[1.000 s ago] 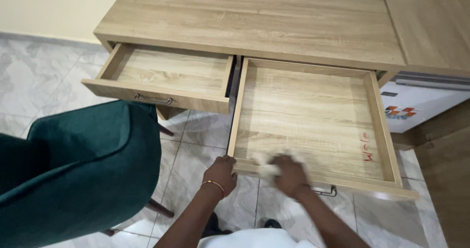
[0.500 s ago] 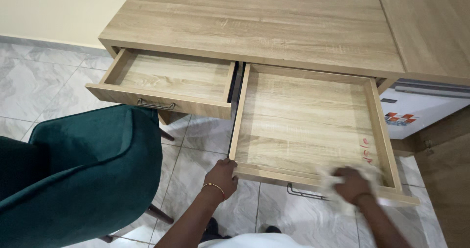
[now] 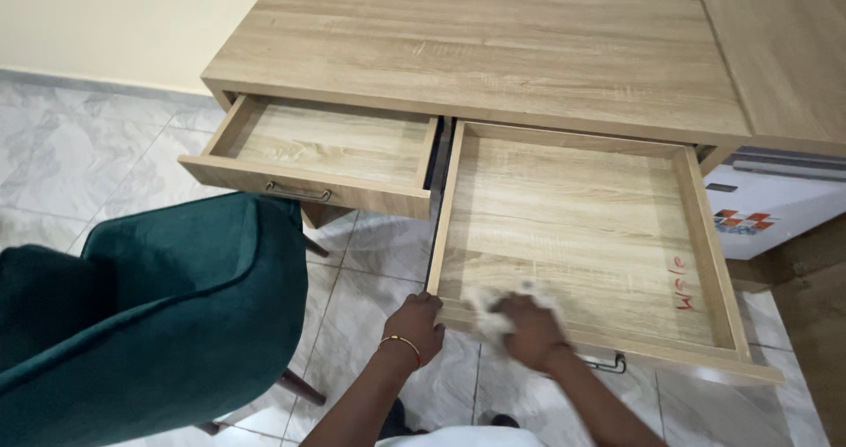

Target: The person wipes the interior surfaces of two open wooden drawers using a white cloth. They systematically clean the bottom and side panels of the drawers, moving the cloth back and forth to remove dust or debris.

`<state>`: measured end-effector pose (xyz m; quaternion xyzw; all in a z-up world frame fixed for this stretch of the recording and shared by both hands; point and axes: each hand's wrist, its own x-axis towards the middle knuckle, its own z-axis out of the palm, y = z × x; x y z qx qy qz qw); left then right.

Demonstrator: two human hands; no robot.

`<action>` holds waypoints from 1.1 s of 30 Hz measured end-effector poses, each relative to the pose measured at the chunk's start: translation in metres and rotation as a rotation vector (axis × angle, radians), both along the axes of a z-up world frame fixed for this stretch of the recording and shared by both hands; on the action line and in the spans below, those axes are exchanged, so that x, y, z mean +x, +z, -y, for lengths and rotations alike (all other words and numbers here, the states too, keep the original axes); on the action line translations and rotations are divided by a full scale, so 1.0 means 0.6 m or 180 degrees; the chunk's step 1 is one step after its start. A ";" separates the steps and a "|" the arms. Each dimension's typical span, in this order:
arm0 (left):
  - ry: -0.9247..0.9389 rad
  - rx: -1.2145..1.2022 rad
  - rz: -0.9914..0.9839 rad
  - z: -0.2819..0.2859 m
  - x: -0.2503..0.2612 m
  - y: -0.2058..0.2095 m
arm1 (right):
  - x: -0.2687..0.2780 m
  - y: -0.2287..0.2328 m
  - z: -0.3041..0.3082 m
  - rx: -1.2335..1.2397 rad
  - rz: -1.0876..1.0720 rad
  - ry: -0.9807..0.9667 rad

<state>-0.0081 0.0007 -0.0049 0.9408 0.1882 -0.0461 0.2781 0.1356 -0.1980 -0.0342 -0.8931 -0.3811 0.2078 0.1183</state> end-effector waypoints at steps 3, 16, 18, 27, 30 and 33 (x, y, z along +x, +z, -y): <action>0.0048 -0.0068 0.0050 -0.001 -0.003 0.003 | 0.093 -0.096 0.142 -0.0080 0.0285 -0.0171; 0.0043 -0.0039 -0.0268 -0.009 0.004 0.017 | 0.219 -0.133 0.332 -0.1040 0.0522 -0.1155; 0.0051 -0.0068 -0.0153 -0.009 0.003 0.010 | 0.183 -0.137 0.257 -0.0864 0.0508 -0.1013; -0.0035 -0.0072 0.0115 -0.015 0.002 -0.020 | -0.019 -0.014 -0.110 0.0107 -0.0133 0.0404; -0.0072 -0.0023 0.0256 -0.019 -0.002 -0.023 | -0.046 0.021 -0.136 -0.0136 -0.0140 0.0347; -0.0031 -0.0129 0.0197 -0.012 -0.005 -0.016 | -0.026 0.011 -0.080 0.0051 -0.0125 0.0227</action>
